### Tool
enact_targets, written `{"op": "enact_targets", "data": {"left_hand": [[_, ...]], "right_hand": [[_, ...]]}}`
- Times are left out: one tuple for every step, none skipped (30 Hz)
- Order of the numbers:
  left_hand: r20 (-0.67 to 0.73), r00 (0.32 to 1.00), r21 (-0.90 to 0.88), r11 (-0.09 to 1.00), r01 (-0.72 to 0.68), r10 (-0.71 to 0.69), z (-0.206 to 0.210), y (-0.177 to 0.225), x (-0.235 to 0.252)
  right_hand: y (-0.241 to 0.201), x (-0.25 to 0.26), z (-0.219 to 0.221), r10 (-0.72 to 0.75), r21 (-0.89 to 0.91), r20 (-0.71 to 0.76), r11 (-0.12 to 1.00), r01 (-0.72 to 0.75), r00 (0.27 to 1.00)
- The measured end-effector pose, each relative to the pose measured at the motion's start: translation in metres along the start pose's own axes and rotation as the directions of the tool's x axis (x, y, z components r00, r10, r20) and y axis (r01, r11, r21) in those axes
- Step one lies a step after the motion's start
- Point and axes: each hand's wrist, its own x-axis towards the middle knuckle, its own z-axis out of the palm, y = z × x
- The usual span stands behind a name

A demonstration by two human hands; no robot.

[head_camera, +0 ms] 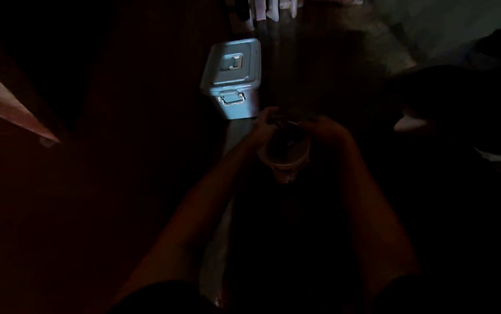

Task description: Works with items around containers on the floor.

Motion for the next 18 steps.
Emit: {"op": "enact_targets", "data": {"left_hand": [[0.003, 0.999, 0.003, 0.999, -0.035, 0.035, 0.002, -0.001, 0.0], [0.0, 0.997, 0.02, 0.997, -0.072, 0.072, 0.004, -0.001, 0.001], [0.005, 0.993, 0.038, 0.993, -0.115, 0.115, 0.005, 0.001, 0.003], [0.016, 0.988, 0.057, 0.986, -0.155, 0.155, 0.007, 0.002, 0.004], [0.023, 0.982, 0.075, 0.979, -0.188, 0.187, 0.008, 0.004, 0.003], [0.037, 0.977, 0.089, 0.974, -0.21, 0.208, 0.008, 0.006, 0.002], [0.05, 0.974, 0.091, 0.97, -0.225, 0.221, 0.009, 0.008, 0.002], [0.052, 0.972, 0.087, 0.969, -0.232, 0.229, 0.009, 0.011, 0.003], [0.044, 0.968, 0.07, 0.966, -0.25, 0.248, 0.009, 0.013, 0.004], [0.031, 0.964, 0.037, 0.964, -0.264, 0.263, 0.008, 0.017, 0.003], [0.019, 0.961, -0.005, 0.961, -0.276, 0.276, 0.008, 0.019, 0.003], [0.014, 0.962, -0.056, 0.961, -0.272, 0.273, 0.008, 0.019, 0.003], [0.023, 0.965, -0.13, 0.957, -0.258, 0.263, 0.008, 0.017, 0.005], [0.042, 0.967, -0.223, 0.945, -0.237, 0.252, 0.009, 0.011, 0.007], [0.061, 0.966, -0.316, 0.923, -0.221, 0.252, 0.009, 0.002, 0.011], [0.068, 0.967, -0.41, 0.89, -0.198, 0.247, 0.008, -0.007, 0.014], [0.039, 0.977, -0.506, 0.847, -0.163, 0.211, 0.008, -0.013, 0.015], [-0.017, 0.99, -0.592, 0.797, -0.124, 0.142, 0.009, -0.015, 0.016]], "right_hand": [[0.006, 0.005, 0.005, 0.037, 0.061, 0.037, 0.997, -0.039, 0.999], [0.009, 0.008, 0.011, 0.073, 0.141, 0.068, 0.987, -0.082, 0.995], [0.01, 0.01, 0.016, 0.095, 0.236, 0.09, 0.965, -0.114, 0.991], [0.012, 0.011, 0.023, 0.109, 0.315, 0.088, 0.94, -0.132, 0.99], [0.015, 0.014, 0.031, 0.127, 0.388, 0.079, 0.91, -0.148, 0.989], [0.02, 0.018, 0.037, 0.129, 0.447, 0.081, 0.882, -0.152, 0.988], [0.022, 0.02, 0.044, 0.124, 0.491, 0.075, 0.859, -0.145, 0.989], [0.023, 0.024, 0.05, 0.113, 0.526, 0.062, 0.84, -0.129, 0.992], [0.025, 0.027, 0.055, 0.088, 0.552, 0.025, 0.829, -0.087, 0.996], [0.025, 0.026, 0.057, 0.054, 0.588, 0.001, 0.808, -0.044, 0.999], [0.026, 0.026, 0.061, 0.045, 0.623, -0.033, 0.782, -0.015, 0.998], [0.027, 0.026, 0.066, 0.063, 0.669, -0.067, 0.744, -0.003, 0.996], [0.027, 0.026, 0.07, 0.082, 0.716, -0.091, 0.698, 0.007, 0.992], [0.028, 0.027, 0.073, 0.093, 0.763, -0.094, 0.646, 0.012, 0.991], [0.028, 0.027, 0.073, 0.09, 0.801, -0.064, 0.598, -0.003, 0.994], [0.029, 0.029, 0.071, 0.102, 0.827, -0.016, 0.56, -0.044, 0.995], [0.029, 0.032, 0.071, 0.14, 0.834, 0.019, 0.544, -0.093, 0.99], [0.028, 0.033, 0.069, 0.162, 0.833, 0.038, 0.54, -0.121, 0.986]]}}
